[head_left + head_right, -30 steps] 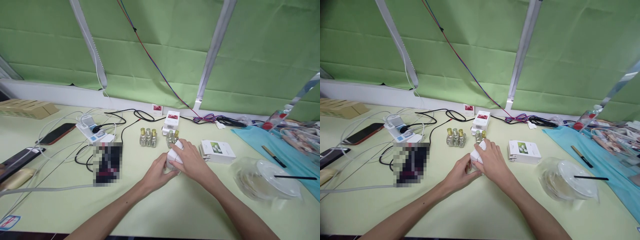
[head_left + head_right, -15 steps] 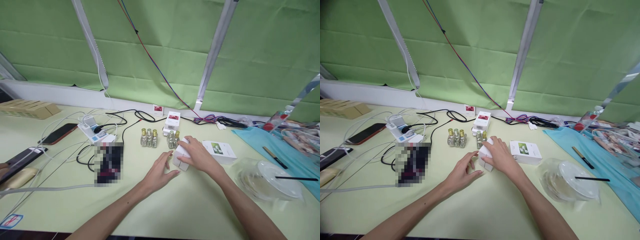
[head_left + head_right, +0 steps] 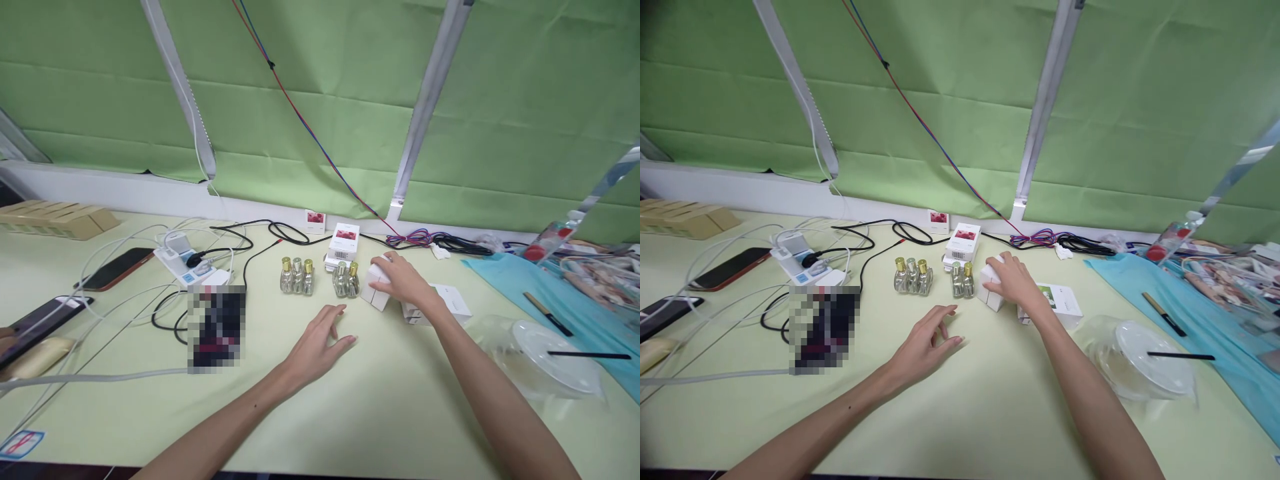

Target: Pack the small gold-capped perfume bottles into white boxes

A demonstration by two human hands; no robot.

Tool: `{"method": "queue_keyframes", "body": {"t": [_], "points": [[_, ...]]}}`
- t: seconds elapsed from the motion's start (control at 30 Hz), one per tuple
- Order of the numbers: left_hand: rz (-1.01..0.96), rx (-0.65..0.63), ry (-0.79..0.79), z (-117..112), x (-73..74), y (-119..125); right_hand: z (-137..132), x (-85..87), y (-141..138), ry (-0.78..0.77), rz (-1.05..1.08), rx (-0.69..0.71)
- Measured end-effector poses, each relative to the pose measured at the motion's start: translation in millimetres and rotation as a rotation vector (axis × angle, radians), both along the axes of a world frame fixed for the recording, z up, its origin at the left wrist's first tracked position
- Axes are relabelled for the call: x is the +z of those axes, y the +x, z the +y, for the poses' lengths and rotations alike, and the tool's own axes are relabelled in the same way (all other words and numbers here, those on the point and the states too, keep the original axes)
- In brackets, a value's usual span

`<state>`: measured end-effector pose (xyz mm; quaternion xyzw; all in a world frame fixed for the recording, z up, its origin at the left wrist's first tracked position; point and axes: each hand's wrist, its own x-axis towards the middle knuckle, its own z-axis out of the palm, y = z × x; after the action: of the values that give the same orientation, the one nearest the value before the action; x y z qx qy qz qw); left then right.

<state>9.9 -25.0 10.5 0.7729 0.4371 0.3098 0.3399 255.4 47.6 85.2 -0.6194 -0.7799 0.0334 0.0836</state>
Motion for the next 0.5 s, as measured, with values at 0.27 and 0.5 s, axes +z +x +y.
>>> {"method": "queue_keyframes", "body": {"t": [0.27, 0.5], "points": [[0.003, -0.012, 0.02, 2, -3.8, 0, 23, -3.4, -20, 0.033, -0.1, -0.248], [0.022, -0.016, 0.023, 1, -1.2, 0, 37, -6.2, -37, 0.087, -0.072, -0.415]]}}
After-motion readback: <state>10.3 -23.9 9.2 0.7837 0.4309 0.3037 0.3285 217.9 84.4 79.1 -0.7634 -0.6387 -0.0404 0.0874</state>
